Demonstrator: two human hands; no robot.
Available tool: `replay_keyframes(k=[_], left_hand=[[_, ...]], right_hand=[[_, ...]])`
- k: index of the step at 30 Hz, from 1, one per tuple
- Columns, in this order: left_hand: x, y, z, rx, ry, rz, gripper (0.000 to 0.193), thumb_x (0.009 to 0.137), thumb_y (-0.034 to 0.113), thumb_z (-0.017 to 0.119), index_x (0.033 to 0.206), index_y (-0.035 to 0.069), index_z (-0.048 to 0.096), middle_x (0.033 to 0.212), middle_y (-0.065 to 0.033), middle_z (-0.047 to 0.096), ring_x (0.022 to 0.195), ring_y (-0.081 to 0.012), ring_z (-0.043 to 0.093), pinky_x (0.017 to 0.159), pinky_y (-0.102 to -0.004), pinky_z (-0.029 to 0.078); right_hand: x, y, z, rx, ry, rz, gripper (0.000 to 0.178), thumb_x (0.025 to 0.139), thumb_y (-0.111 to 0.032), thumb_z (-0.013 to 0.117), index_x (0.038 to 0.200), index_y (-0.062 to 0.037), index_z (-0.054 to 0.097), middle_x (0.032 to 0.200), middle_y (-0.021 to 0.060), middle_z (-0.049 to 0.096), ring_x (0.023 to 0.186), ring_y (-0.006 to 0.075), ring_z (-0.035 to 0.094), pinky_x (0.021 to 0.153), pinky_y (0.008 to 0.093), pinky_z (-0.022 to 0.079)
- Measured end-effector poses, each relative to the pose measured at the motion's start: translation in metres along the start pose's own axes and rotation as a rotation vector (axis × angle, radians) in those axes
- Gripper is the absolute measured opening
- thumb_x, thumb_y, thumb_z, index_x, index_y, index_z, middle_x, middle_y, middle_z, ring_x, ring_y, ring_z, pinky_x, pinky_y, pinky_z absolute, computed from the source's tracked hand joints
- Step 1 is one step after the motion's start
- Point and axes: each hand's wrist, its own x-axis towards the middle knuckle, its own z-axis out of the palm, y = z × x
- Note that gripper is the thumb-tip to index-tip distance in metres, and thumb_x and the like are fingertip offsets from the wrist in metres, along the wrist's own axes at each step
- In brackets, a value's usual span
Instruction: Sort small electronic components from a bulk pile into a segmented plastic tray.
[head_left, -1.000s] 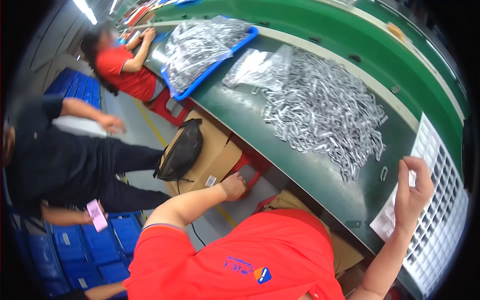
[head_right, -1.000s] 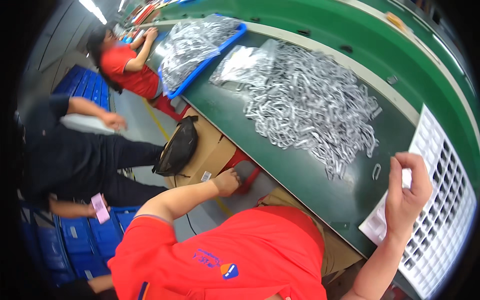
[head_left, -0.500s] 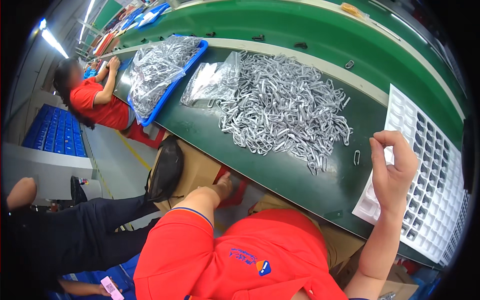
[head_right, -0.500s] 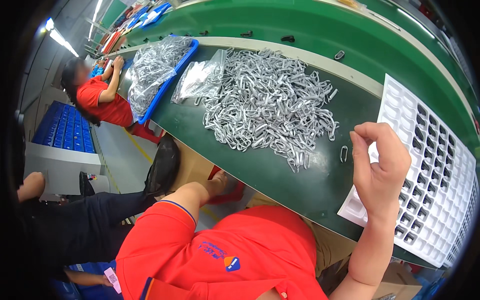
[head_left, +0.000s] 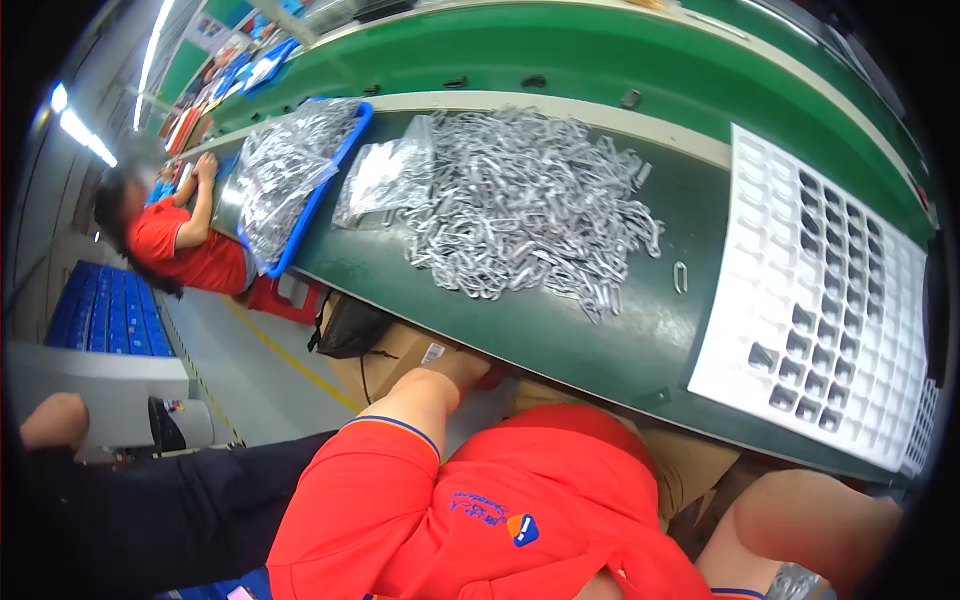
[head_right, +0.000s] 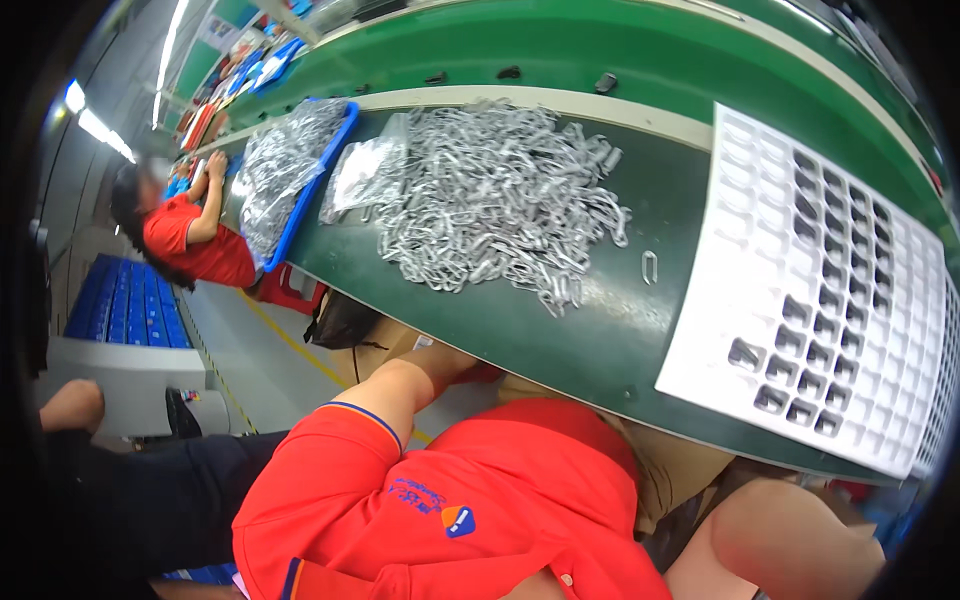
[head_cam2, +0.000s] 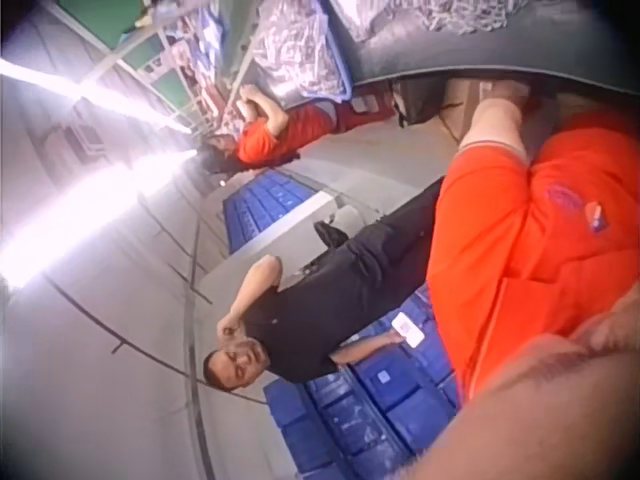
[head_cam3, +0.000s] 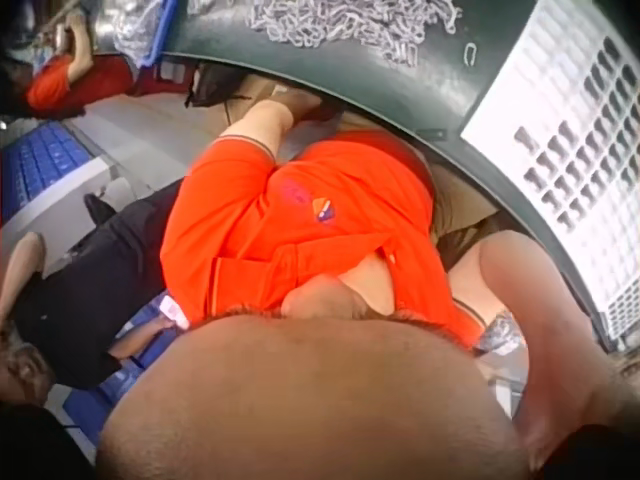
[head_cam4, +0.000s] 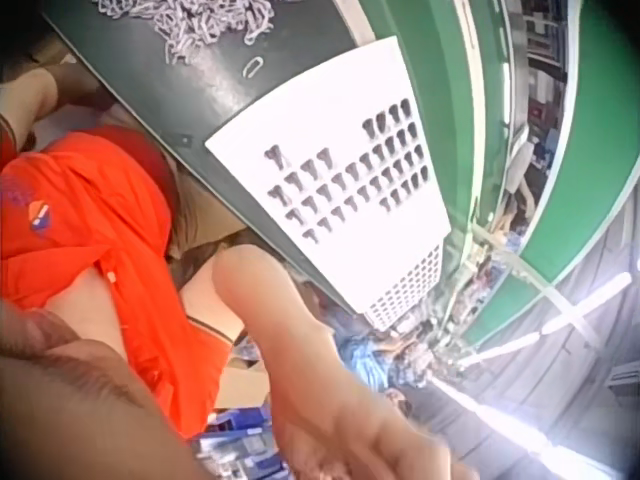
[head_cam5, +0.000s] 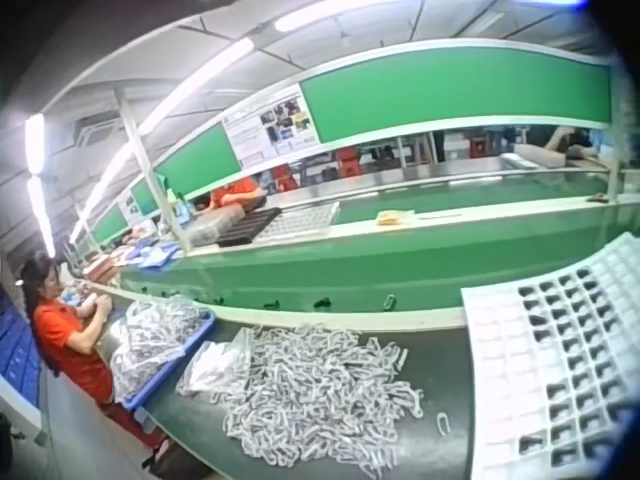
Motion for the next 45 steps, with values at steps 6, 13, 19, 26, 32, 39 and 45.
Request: replay_keyframes(k=[6,13,19,26,32,39,45], left_hand=[[0.05,0.003,-0.076,0.008,0.163,0.103,0.049,0.101,0.026,0.05,0.147,0.013,0.054,0.143,-0.0151,0.059,0.138,-0.034,0.049,0.12,-0.0456,0.028],[0.056,0.018,-0.102,-0.053,0.291,0.254,0.048,0.1,0.025,0.05,0.147,0.012,0.054,0.141,-0.0169,0.059,0.137,-0.0352,0.05,0.118,-0.0454,0.03],[0.027,-0.001,-0.092,-0.356,0.322,0.261,0.048,0.1,0.024,0.05,0.146,0.011,0.054,0.14,-0.0186,0.06,0.136,-0.0362,0.05,0.117,-0.0453,0.032],[-0.004,0.008,-0.123,-0.474,0.291,0.185,0.048,0.1,0.023,0.05,0.146,0.01,0.054,0.139,-0.0205,0.06,0.135,-0.0373,0.051,0.116,-0.0452,0.034],[-0.098,0.032,-0.23,-0.476,0.0,0.392,0.032,0.089,0.013,0.059,0.115,-0.001,0.067,0.117,-0.0271,0.066,0.107,-0.0455,0.064,0.091,-0.0501,0.051],[-0.163,0.061,-0.42,-0.809,1.046,0.832,0.013,0.081,-0.004,0.068,0.093,0.001,0.067,0.089,-0.0152,0.065,0.08,-0.0353,0.064,0.071,-0.0403,0.053],[-0.075,0.102,-0.473,-0.575,1.143,0.697,0.011,0.085,0.007,0.068,0.093,0.001,0.071,0.092,-0.0186,0.067,0.09,-0.0373,0.067,0.079,-0.0451,0.055]], right_hand=[[-0.052,-0.013,-0.036,-0.004,0.078,0.049,0.031,0.09,-0.008,0.063,0.12,-0.0017,0.061,0.102,0.0106,0.067,0.093,0.0215,0.063,0.088,0.0336,0.049],[-0.083,-0.036,-0.049,0.01,0.142,0.121,0.033,0.093,-0.016,0.061,0.124,-0.0025,0.061,0.104,0.0114,0.068,0.094,0.0226,0.064,0.087,0.0345,0.051],[-0.065,-0.043,-0.095,0.173,0.007,0.114,0.036,0.095,-0.022,0.059,0.126,-0.0032,0.06,0.105,0.0121,0.069,0.095,0.0236,0.066,0.087,0.0352,0.052],[-0.048,-0.038,-0.05,0.404,0.114,0.116,0.041,0.098,-0.03,0.056,0.129,-0.0041,0.06,0.107,0.013,0.07,0.096,0.0248,0.067,0.087,0.0361,0.054],[-0.047,-0.027,-0.054,0.405,0.228,0.071,0.045,0.1,-0.036,0.054,0.132,-0.0048,0.06,0.108,0.0137,0.071,0.097,0.0258,0.069,0.086,0.0368,0.056],[-0.031,0.002,-0.022,0.517,0.374,-0.016,0.05,0.102,-0.043,0.052,0.135,-0.0056,0.059,0.11,0.0145,0.072,0.098,0.027,0.07,0.086,0.0377,0.057],[-0.016,0.005,-0.004,0.611,0.359,-0.126,0.052,0.102,-0.045,0.052,0.135,-0.0056,0.059,0.111,0.0149,0.072,0.099,0.0272,0.07,0.086,0.0378,0.058]])
